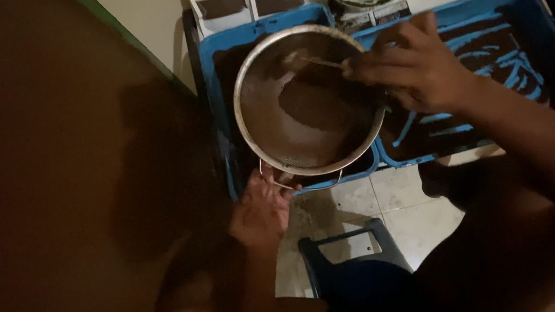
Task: Sifting brown powder through a metal sieve into a plastic tray using a spoon.
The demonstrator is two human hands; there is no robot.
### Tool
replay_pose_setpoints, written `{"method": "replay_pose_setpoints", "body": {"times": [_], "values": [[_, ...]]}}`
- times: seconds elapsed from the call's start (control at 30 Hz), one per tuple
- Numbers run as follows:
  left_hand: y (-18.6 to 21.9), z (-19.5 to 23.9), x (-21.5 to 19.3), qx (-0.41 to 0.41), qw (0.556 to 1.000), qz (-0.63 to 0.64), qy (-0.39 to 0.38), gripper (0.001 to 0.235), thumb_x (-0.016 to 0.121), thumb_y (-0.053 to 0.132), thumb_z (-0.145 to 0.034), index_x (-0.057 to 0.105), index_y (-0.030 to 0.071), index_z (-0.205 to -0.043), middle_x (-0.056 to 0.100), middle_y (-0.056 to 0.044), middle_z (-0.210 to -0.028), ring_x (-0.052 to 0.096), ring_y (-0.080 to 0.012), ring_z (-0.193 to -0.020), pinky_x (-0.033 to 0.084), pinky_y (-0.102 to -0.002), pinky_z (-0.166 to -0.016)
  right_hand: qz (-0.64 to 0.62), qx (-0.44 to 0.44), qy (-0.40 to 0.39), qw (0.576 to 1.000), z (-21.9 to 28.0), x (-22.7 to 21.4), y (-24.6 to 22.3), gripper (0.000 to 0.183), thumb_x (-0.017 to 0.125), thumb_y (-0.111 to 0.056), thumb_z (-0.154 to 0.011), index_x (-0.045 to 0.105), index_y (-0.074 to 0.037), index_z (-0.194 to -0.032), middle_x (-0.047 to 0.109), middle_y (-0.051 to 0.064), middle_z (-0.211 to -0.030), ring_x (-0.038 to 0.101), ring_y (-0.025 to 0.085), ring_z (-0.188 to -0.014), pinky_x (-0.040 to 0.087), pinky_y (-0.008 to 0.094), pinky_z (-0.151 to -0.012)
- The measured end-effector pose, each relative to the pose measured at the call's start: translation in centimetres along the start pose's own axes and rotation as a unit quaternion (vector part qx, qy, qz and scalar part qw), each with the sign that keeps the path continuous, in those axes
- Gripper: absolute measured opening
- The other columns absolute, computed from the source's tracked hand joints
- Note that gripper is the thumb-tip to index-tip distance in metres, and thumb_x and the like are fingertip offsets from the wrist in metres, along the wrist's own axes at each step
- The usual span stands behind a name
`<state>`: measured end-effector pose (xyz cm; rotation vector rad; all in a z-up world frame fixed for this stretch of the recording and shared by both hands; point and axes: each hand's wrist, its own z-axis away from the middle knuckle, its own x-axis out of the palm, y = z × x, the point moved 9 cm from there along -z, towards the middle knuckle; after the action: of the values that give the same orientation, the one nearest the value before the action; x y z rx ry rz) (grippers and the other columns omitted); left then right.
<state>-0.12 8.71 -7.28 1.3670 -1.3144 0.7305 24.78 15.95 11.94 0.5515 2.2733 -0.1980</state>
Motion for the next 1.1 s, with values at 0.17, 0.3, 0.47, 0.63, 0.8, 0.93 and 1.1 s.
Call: {"method": "replay_pose_setpoints", "body": {"times": [0.17,0.3,0.47,0.63,0.8,0.93,1.1], "values": [[-0.2,-0.2,-0.8,0.009,0.999,-0.033,0.016,0.03,0.057,0.032,-0.093,0.052,0.008,-0.111,0.053,-0.007,-0.11,0.058,-0.0399,-0.118,0.047,-0.057,-0.105,-0.09,0.044,-0.03,0.995,-0.7,0.6,-0.4,0.012,0.065,-0.015,-0.097,0.077,-0.015,-0.098,0.069,0.003,-0.089,0.058,0.03,-0.098,0.034,0.042,-0.084],[0.7,-0.5,0.6,0.015,0.997,-0.076,0.03,0.026,0.057,0.032,-0.095,0.052,0.01,-0.107,0.052,-0.004,-0.108,0.059,-0.0358,-0.116,0.046,-0.056,-0.106,-0.159,0.053,-0.029,0.985,-2.0,-0.8,-2.0,0.016,0.064,-0.013,-0.101,0.075,-0.013,-0.091,0.062,0.004,-0.075,0.062,0.028,-0.097,0.03,0.041,-0.092],[1.2,-0.9,2.1,0.033,0.999,-0.02,0.032,0.034,0.063,0.033,-0.089,0.053,0.007,-0.108,0.053,-0.008,-0.111,0.059,-0.0392,-0.119,0.045,-0.059,-0.108,-0.193,0.039,-0.002,0.98,0.5,-0.4,-1.3,0.032,0.051,-0.028,-0.104,0.077,-0.014,-0.114,0.069,0.002,-0.091,0.056,0.027,-0.101,0.028,0.04,-0.099],[0.8,-0.4,1.2,0.028,0.997,-0.046,0.047,0.036,0.061,0.037,-0.09,0.054,0.007,-0.108,0.053,-0.008,-0.109,0.06,-0.0381,-0.117,0.047,-0.057,-0.106,-0.044,0.003,-0.027,0.999,0.8,-0.3,-2.1,0.014,0.065,-0.01,-0.095,0.075,-0.016,-0.103,0.065,0.003,-0.087,0.053,0.033,-0.092,0.027,0.042,-0.08],[0.4,-0.6,1.8,0.022,0.998,-0.04,0.036,0.032,0.059,0.033,-0.092,0.054,0.006,-0.109,0.054,-0.007,-0.107,0.062,-0.0319,-0.111,0.05,-0.055,-0.105,0.011,0.061,-0.031,0.998,0.9,0.1,-0.5,0.032,0.069,-0.013,-0.091,0.075,-0.02,-0.121,0.074,0.004,-0.107,0.057,0.03,-0.107,0.029,0.043,-0.086],[0.6,-0.7,1.6,0.024,0.999,-0.023,0.026,0.028,0.057,0.03,-0.092,0.052,0.006,-0.106,0.052,-0.009,-0.106,0.06,-0.0341,-0.11,0.047,-0.057,-0.105,-0.007,0.043,-0.031,0.999,0.7,0.1,-0.9,0.02,0.069,-0.017,-0.094,0.077,-0.017,-0.112,0.074,0.004,-0.097,0.057,0.031,-0.093,0.031,0.043,-0.085],[0.3,-0.3,0.7,0.012,0.998,-0.06,0.021,0.034,0.06,0.037,-0.09,0.051,0.008,-0.106,0.053,-0.006,-0.106,0.061,-0.0341,-0.113,0.048,-0.056,-0.106,-0.024,0.04,-0.047,0.998,2.2,2.3,0.1,0.021,0.071,-0.011,-0.083,0.076,-0.017,-0.103,0.065,0.006,-0.093,0.054,0.034,-0.093,0.032,0.048,-0.089]]}}
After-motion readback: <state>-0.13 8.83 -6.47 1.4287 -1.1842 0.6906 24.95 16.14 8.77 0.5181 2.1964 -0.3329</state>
